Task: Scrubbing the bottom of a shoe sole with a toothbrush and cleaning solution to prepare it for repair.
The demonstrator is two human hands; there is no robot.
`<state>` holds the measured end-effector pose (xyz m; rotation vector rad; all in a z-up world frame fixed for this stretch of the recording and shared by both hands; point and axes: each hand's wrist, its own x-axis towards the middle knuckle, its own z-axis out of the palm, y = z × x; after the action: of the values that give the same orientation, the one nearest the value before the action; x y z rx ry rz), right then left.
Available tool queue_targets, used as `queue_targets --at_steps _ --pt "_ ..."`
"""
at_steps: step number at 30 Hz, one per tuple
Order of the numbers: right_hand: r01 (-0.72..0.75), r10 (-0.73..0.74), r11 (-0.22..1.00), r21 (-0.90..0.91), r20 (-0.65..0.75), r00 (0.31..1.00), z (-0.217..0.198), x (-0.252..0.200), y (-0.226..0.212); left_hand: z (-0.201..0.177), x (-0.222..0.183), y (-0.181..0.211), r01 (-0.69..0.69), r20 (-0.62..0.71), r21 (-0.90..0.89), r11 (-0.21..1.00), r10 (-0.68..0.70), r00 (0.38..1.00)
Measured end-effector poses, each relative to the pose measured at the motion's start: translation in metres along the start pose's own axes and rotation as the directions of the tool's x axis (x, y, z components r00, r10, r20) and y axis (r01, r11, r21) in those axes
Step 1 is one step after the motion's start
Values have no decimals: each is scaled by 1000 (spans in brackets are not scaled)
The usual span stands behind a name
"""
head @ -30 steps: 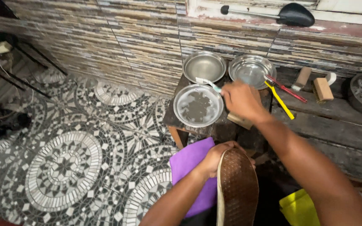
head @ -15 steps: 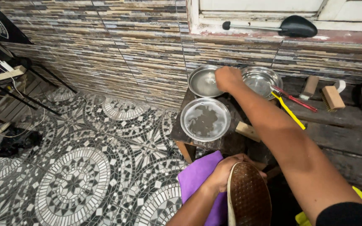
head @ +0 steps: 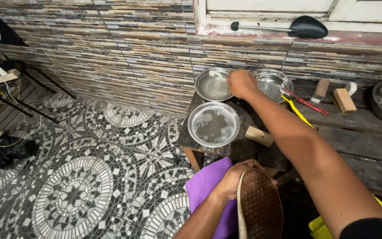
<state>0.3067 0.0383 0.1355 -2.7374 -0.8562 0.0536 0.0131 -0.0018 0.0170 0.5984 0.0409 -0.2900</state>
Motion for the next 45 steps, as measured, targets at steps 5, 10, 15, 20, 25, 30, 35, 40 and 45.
queue_targets --at_steps 5,10,15,20,25,30,35,40,45 --pt "224 -162 969 104 -418 894 29 -9 18 5 -2 4 11 -44 78 997 -8 999" --pt "169 -107 978 121 -401 910 53 -10 35 -17 5 -8 -42 -56 262 964 59 997" --pt "125 -59 982 140 -400 915 54 -23 32 -15 6 -1 -32 -38 291 956 45 998" --pt "-37 41 999 35 -99 994 40 -32 26 -4 1 0 -2 -22 225 974 7 1000" --pt "126 -65 986 111 -441 895 51 -39 30 -4 -3 1 9 -54 183 983 1 999" --pt "-11 23 997 70 -179 983 36 -35 32 -5 5 3 -48 -21 357 933 59 998" --pt "27 14 990 140 -289 957 40 -44 35 -1 -2 2 24 34 129 991 -29 999" --pt "10 19 988 155 -186 982 28 -50 40 19 -9 2 -33 6 211 977 32 999" --pt "292 -254 954 74 -322 912 -19 -125 21 -83 33 -40 16 61 197 980 -29 998"
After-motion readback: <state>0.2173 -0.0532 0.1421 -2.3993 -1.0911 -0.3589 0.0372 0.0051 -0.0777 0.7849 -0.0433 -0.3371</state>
